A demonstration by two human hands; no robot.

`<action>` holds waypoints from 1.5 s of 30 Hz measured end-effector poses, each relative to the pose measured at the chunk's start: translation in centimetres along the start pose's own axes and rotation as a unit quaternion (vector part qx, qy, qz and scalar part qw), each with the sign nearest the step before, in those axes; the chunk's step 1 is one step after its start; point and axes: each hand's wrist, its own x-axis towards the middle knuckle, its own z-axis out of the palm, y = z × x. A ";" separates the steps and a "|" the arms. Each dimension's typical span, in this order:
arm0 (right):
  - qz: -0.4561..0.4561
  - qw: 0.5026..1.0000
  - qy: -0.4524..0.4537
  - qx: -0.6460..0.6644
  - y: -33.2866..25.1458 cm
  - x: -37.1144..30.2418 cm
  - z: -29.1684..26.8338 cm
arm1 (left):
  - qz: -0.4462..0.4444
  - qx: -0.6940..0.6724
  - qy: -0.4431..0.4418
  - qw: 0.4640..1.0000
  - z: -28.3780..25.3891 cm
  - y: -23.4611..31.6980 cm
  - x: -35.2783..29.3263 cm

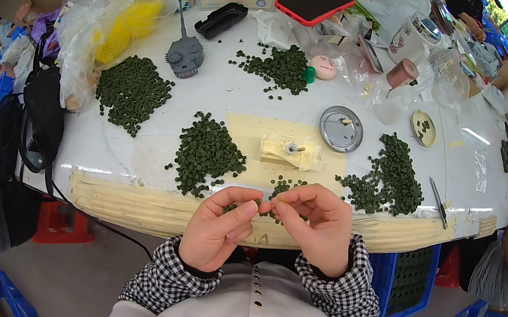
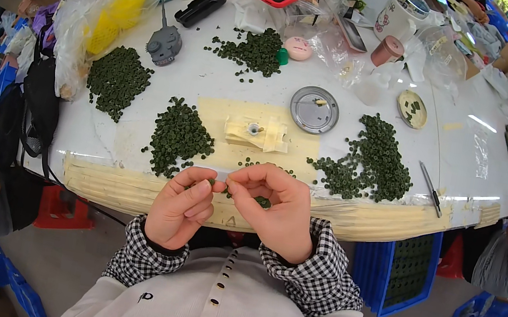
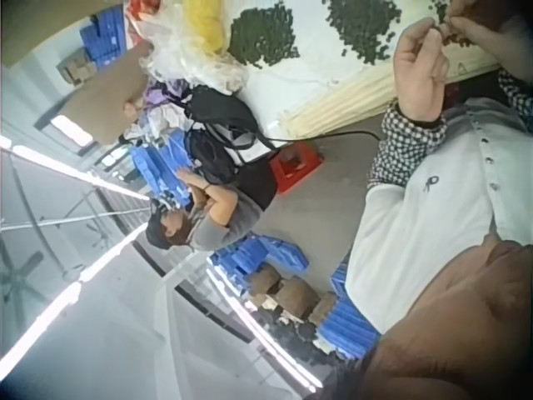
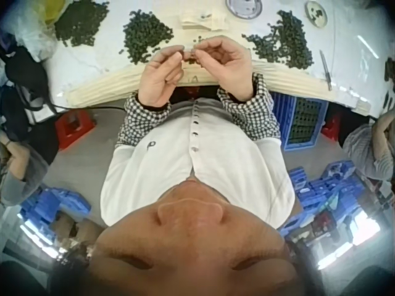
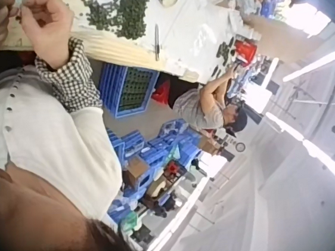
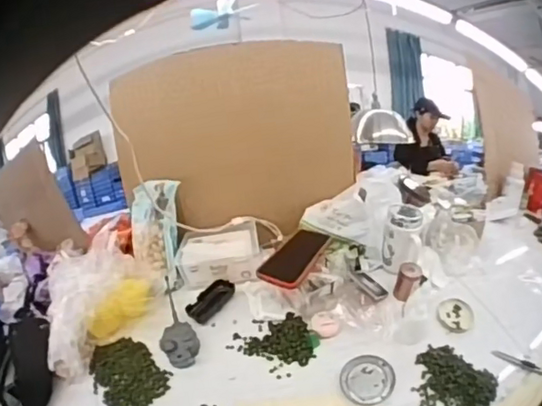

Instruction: Assembling small green plastic components into a toy assembly.

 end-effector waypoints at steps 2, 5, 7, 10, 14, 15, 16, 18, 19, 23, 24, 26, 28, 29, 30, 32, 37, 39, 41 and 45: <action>-0.026 0.999 -0.001 -0.019 -0.3 0.2 0.1 | 0.002 0.001 0.002 1.000 0.0 -0.1 0.1; -0.051 0.998 -0.008 -0.035 -0.3 0.3 0.1 | 0.017 0.017 -0.004 1.000 -0.1 -0.2 0.2; -0.057 0.998 -0.006 -0.041 -0.3 0.4 0.1 | 0.022 0.010 0.008 1.000 0.1 -0.3 0.3; -0.040 0.999 0.007 -0.034 -0.1 0.4 0.2 | 0.023 0.010 0.020 0.999 0.2 -0.2 0.3; -0.010 1.000 0.006 -0.015 0.0 0.3 0.2 | 0.036 0.009 0.020 0.999 0.1 -0.3 0.2; -0.011 1.000 -0.001 -0.016 0.0 0.3 0.2 | 0.042 0.009 0.020 0.999 0.1 -0.3 0.2; -0.007 1.000 -0.002 -0.015 0.1 0.2 0.2 | 0.048 0.009 0.019 0.999 0.0 -0.4 0.2; -0.001 1.000 -0.006 -0.012 0.3 0.2 0.2 | 0.055 0.017 0.018 0.998 -0.1 -0.5 0.2; 0.003 1.000 -0.006 -0.013 0.3 0.2 0.1 | 0.057 0.025 0.017 0.998 -0.1 -0.4 0.1; 0.021 1.000 0.001 -0.001 0.3 0.1 0.2 | 0.050 0.027 0.020 0.998 -0.2 -0.4 0.0; 0.025 1.000 0.003 0.006 0.3 0.1 0.3 | 0.048 0.019 0.019 0.998 -0.2 -0.4 0.0; 0.007 1.000 0.002 -0.006 0.4 0.1 0.5 | 0.044 0.004 0.017 0.999 -0.2 -0.3 0.0; -0.010 1.000 0.000 -0.019 0.5 0.1 0.6 | 0.060 0.028 0.025 0.997 -0.2 -0.5 0.0; -0.018 0.999 -0.002 -0.027 0.5 0.2 0.6 | 0.069 0.040 0.029 0.996 -0.1 -0.6 0.0; -0.025 0.999 -0.003 -0.035 0.5 0.2 0.6 | 0.067 0.047 0.034 0.996 -0.1 -0.5 0.0; -0.036 0.999 0.004 -0.040 0.4 0.2 0.7 | 0.063 0.061 0.045 0.995 0.0 -0.4 0.0; -0.068 0.993 0.033 -0.094 0.3 0.2 1.2 | 0.095 0.107 0.062 0.988 -0.1 -0.7 0.1; -0.085 0.989 0.046 -0.108 0.3 0.3 1.6 | 0.105 0.117 0.069 0.985 -0.2 -0.8 0.1; -0.114 0.982 0.050 -0.140 0.4 0.3 1.6 | 0.112 0.119 0.070 0.984 -0.2 -0.8 0.2; -0.138 0.974 0.050 -0.172 0.2 0.3 1.8 | 0.133 0.149 0.078 0.977 0.0 -0.8 0.3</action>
